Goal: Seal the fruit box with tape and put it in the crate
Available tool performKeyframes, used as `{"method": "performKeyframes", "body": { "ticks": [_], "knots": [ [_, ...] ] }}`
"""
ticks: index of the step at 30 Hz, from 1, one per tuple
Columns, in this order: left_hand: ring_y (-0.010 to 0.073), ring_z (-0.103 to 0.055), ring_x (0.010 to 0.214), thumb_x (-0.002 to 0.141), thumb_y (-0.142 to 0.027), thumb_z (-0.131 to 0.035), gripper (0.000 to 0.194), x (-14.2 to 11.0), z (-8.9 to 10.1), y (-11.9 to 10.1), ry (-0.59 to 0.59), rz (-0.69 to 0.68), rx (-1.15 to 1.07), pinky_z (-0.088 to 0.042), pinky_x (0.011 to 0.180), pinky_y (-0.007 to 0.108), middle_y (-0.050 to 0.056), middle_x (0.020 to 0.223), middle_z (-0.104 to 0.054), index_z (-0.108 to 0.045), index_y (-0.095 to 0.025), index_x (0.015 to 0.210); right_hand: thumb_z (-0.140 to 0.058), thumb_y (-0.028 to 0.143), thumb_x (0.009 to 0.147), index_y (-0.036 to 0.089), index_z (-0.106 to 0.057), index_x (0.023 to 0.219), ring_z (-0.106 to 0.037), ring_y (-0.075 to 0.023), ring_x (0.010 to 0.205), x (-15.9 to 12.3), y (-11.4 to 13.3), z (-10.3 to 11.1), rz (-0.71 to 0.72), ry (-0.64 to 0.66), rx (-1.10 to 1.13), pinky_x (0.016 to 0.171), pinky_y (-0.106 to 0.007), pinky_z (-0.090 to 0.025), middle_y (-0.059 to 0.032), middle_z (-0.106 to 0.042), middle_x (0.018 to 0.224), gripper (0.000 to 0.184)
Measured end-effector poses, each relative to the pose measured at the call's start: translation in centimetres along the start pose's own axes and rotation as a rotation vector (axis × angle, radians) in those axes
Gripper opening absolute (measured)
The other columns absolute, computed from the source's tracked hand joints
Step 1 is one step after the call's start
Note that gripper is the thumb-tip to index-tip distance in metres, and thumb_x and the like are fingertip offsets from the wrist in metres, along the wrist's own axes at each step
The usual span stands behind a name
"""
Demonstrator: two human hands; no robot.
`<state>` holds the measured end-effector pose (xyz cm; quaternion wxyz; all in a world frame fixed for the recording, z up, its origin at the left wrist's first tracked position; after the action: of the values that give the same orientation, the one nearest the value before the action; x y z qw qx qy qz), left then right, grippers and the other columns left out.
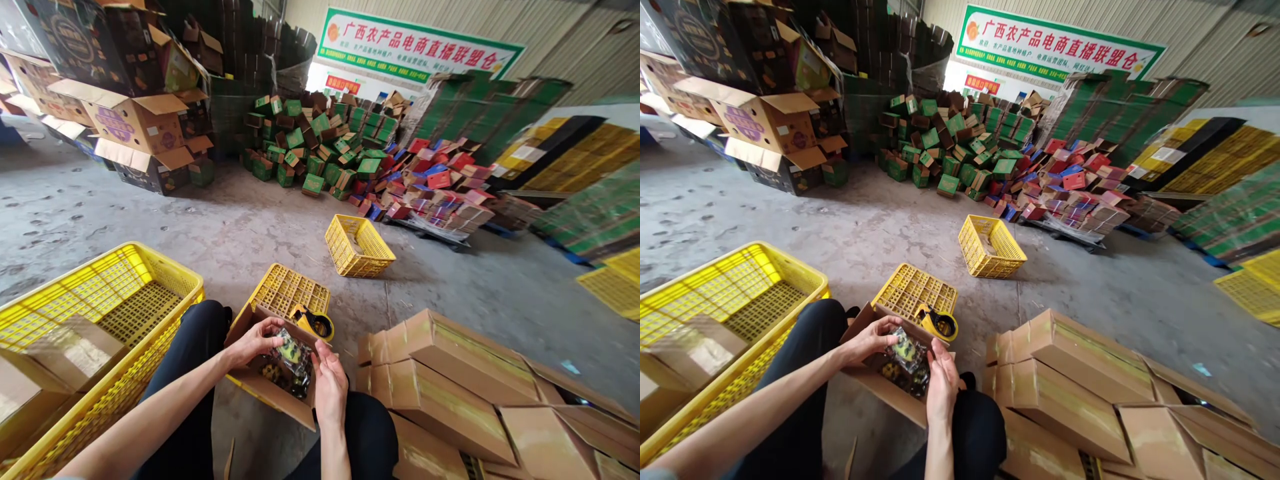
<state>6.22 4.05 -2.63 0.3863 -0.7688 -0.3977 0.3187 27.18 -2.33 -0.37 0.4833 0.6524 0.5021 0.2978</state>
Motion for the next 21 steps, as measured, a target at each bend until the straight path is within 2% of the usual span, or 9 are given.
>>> {"method": "performKeyframes", "body": {
  "ticks": [4, 7, 10, 15, 21],
  "knots": [
    [0.0227, -0.068, 0.104, 0.073, -0.042, -0.096, 0.076, 0.1, -0.2, 0.3, 0.035, 0.023, 0.000, -0.053, 0.084, 0.029, 0.011, 0.128, -0.066, -0.064, -0.022, 0.140, -0.086, 0.053, 0.076, 0.026, -0.077, 0.126, -0.058, -0.0340, 0.141, -0.3, -1.4, -0.7, -0.068, -0.004, -0.129, 0.117, -0.049, -0.047, -0.0106, -0.071, 0.142, 0.058],
    [0.0225, -0.068, 0.105, 0.071, -0.038, -0.098, 0.080, 0.3, -0.2, 0.4, 0.049, 0.015, -0.017, -0.052, 0.088, 0.030, 0.011, 0.127, -0.068, -0.065, -0.021, 0.141, -0.088, 0.060, 0.072, 0.027, -0.070, 0.137, -0.067, -0.0340, 0.129, -0.8, -3.0, -1.8, -0.146, 0.012, -0.169, 0.104, -0.047, -0.057, -0.0109, -0.073, 0.138, 0.075],
    [0.0214, -0.068, 0.102, 0.068, -0.035, -0.100, 0.081, 0.5, -0.2, 0.7, 0.061, 0.017, -0.023, -0.051, 0.090, 0.030, 0.009, 0.120, -0.071, -0.067, -0.021, 0.140, -0.089, 0.063, 0.070, 0.026, -0.076, 0.129, -0.073, -0.0347, 0.119, -1.0, -3.7, -2.2, -0.204, 0.044, -0.172, 0.092, -0.044, -0.063, -0.0107, -0.076, 0.133, 0.071],
    [0.0223, -0.070, 0.097, 0.067, -0.040, -0.100, 0.071, 0.3, -0.7, 1.2, 0.115, 0.051, -0.020, -0.052, 0.089, 0.032, 0.011, 0.113, -0.074, -0.074, -0.016, 0.129, -0.089, 0.064, 0.069, 0.024, -0.084, 0.113, -0.073, -0.0345, 0.117, -0.7, -3.1, -0.9, -0.194, 0.028, -0.265, 0.095, -0.040, -0.060, -0.0101, -0.081, 0.121, 0.060],
    [0.0202, -0.069, 0.087, 0.068, -0.050, -0.097, 0.064, 0.3, -0.2, 0.9, 0.041, 0.051, 0.065, -0.051, 0.078, 0.029, 0.010, 0.105, -0.076, -0.079, -0.015, 0.118, -0.090, 0.065, 0.067, 0.022, -0.087, 0.104, -0.075, -0.0347, 0.108, -0.7, -2.5, -0.3, -0.176, -0.011, -0.310, 0.091, -0.038, -0.060, -0.0097, -0.084, 0.109, 0.056]
  ]
}}
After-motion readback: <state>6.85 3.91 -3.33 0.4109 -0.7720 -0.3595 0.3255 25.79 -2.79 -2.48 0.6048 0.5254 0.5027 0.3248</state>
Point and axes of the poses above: each hand's wrist, its own x-axis towards the middle knuckle, its own z-axis out of the back of the hand, y = z × x, the point moved 9 cm from there along x, towards the middle knuckle
